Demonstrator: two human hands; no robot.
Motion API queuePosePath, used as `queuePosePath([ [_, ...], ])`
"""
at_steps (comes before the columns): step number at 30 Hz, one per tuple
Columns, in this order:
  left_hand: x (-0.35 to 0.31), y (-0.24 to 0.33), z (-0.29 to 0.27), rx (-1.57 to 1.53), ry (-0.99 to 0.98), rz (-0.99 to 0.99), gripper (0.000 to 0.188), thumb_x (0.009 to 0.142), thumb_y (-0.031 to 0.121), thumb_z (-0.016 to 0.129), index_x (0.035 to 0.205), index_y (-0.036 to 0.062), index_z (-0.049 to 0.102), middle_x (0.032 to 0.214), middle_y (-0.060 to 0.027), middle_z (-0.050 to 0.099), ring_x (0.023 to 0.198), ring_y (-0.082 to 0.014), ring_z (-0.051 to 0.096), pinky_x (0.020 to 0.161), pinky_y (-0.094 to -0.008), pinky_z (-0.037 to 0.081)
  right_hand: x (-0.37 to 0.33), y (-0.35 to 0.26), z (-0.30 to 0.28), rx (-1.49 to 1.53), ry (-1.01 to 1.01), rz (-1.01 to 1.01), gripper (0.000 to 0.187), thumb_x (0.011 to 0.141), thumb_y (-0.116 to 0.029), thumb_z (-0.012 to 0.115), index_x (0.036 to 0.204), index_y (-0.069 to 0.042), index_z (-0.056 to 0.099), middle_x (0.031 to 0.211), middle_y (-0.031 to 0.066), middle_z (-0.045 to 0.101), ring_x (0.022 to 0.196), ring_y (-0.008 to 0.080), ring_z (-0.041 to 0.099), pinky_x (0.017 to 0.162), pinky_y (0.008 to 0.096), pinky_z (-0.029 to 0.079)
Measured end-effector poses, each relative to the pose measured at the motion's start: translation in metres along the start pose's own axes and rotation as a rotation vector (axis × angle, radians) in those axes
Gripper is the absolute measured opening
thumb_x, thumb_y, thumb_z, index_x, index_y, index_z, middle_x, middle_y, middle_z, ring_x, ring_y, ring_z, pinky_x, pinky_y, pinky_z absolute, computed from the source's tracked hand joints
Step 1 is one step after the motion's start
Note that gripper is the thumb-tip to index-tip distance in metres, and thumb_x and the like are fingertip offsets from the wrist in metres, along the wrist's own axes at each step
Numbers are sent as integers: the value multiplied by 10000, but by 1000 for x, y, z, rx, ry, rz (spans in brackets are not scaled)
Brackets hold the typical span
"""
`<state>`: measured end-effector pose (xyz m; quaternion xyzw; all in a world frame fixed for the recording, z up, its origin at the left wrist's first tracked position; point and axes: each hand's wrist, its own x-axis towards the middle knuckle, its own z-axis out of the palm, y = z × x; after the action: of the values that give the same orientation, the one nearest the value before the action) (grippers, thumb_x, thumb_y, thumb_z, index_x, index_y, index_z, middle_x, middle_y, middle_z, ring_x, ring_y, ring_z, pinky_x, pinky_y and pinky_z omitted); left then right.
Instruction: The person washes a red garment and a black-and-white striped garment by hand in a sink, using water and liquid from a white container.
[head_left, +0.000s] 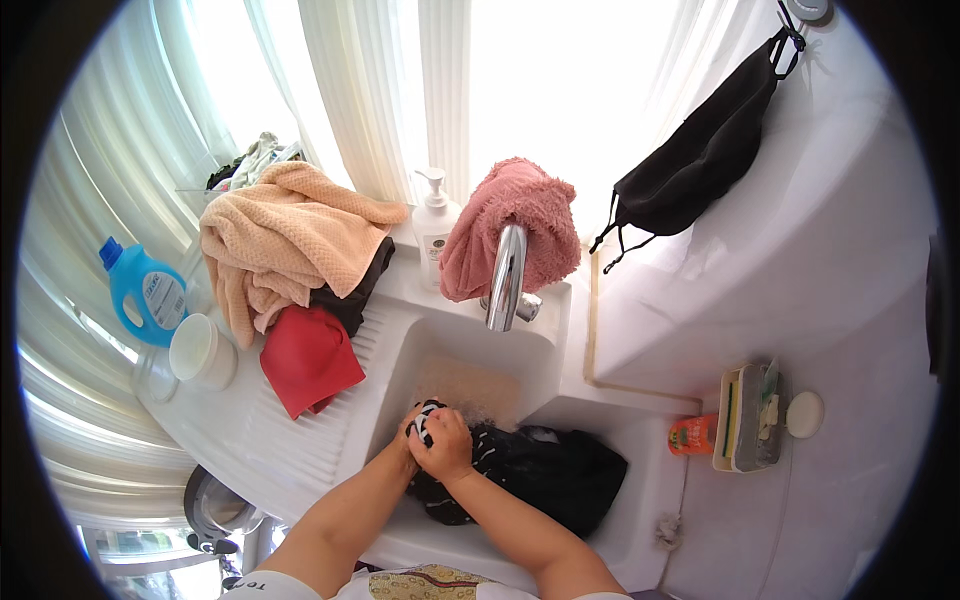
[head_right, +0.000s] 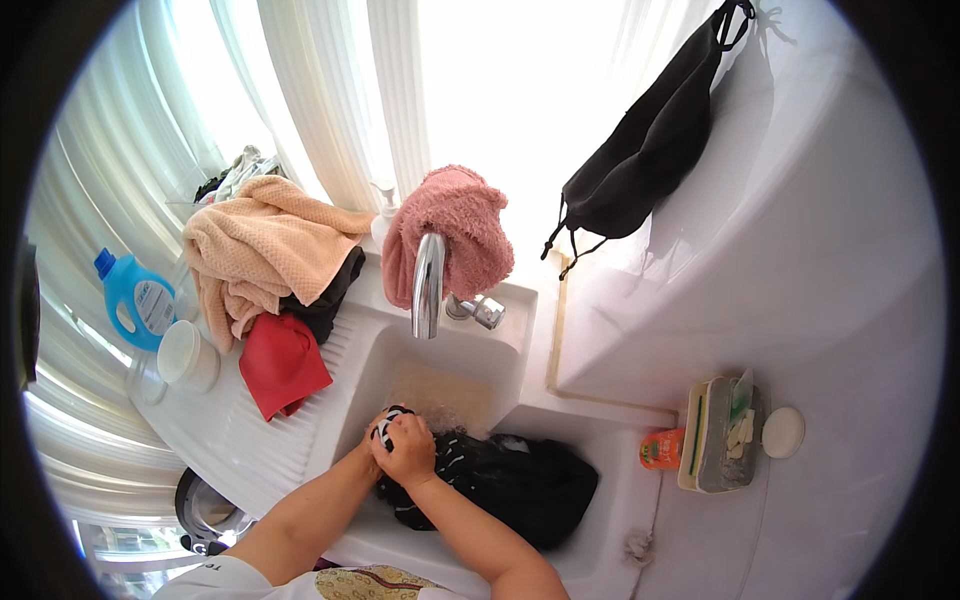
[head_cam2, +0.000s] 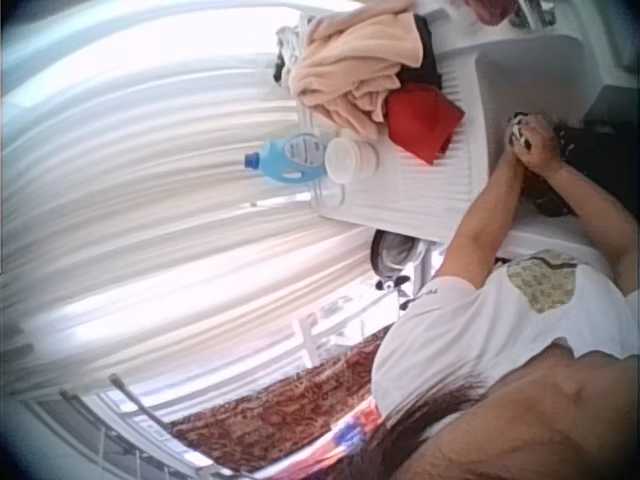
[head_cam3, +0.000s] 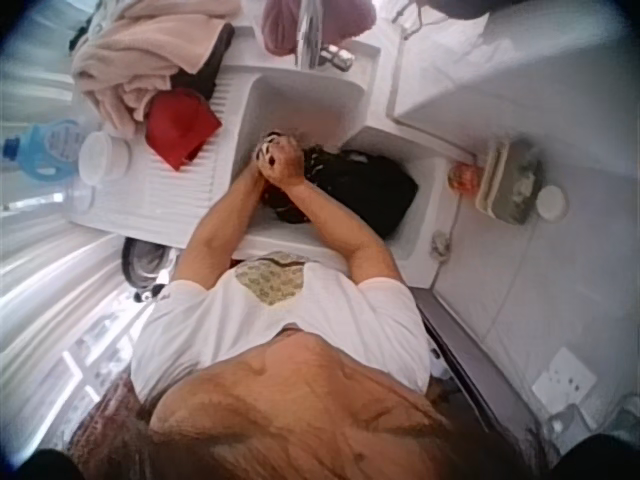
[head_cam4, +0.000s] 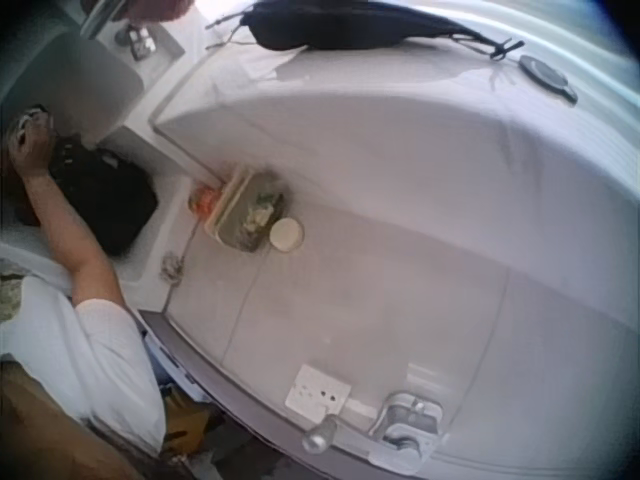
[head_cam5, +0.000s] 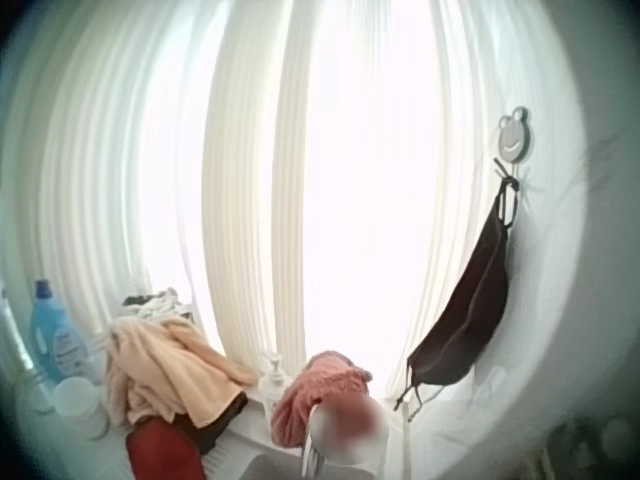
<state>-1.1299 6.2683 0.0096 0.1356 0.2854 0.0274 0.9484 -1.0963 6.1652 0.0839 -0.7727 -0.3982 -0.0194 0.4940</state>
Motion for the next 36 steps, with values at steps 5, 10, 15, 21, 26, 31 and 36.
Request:
queuePosePath([
  [5, 10, 15, 54, 434, 457, 240, 334, 817, 165, 598, 1113, 16, 562, 1001, -167, 639, 896, -338, 614, 791, -429, 496, 39, 117, -21, -394, 273, 369, 273, 764, -201, 664, 888, 1, 529, 940, 198, 515, 899, 406, 504, 773, 470, 422],
  [10, 46, -8, 47, 1914, 580, 585, 682, 796, 159, 636, 1404, 211, 332, 1378, -191, 354, 1259, -380, 346, 993, -475, 353, 14, 101, -6, -638, -229, 504, 732, 732, -450, 688, 1352, -200, 393, 1474, 193, 170, 1326, 468, 165, 1003, 634, 236],
  [15, 64, -16, 17, 2097, 521, 719, 604, 772, 156, 629, 1340, 231, 438, 1337, -154, 415, 1261, -391, 351, 1012, -483, 351, 15, 124, 20, -656, -321, 577, 722, 687, -358, 742, 1322, -225, 425, 1483, 173, 149, 1316, 465, 176, 968, 679, 229],
  [21, 85, 3, 11, 462, 393, 368, 363, 917, 383, 494, 1162, 124, 563, 1074, -135, 609, 988, -334, 580, 893, -474, 456, 40, 153, 5, 441, -105, 775, 261, 635, -214, 774, 821, -63, 672, 1184, 157, 540, 1068, 328, 519, 902, 401, 431],
  [26, 58, 8, -9, -107, -125, -21, 421, 933, 518, 421, 1029, 139, 576, 1010, -103, 625, 922, -263, 612, 807, -438, 501, 28, 25, -18, -35, -53, -32, 183, 657, -205, 757, 732, -94, 631, 1249, 122, 509, 1126, 351, 481, 923, 420, 413],
  [31, 10, -9, 40, 68, 223, 56, 302, 873, 370, 515, 965, 100, 615, 965, -91, 634, 867, -244, 628, 758, -381, 542, 21, 51, -6, -95, 184, 131, 169, 711, -181, 702, 681, -47, 605, 881, 133, 627, 832, 312, 604, 736, 392, 488],
  [36, -4, 8, 33, 31, 73, -6, 248, 816, 320, 551, 956, 127, 619, 888, -45, 642, 842, -210, 625, 747, -358, 521, 19, 8, -9, 16, 143, 145, 199, 668, -177, 699, 633, -21, 580, 1020, 128, 635, 929, 314, 575, 794, 416, 464],
])
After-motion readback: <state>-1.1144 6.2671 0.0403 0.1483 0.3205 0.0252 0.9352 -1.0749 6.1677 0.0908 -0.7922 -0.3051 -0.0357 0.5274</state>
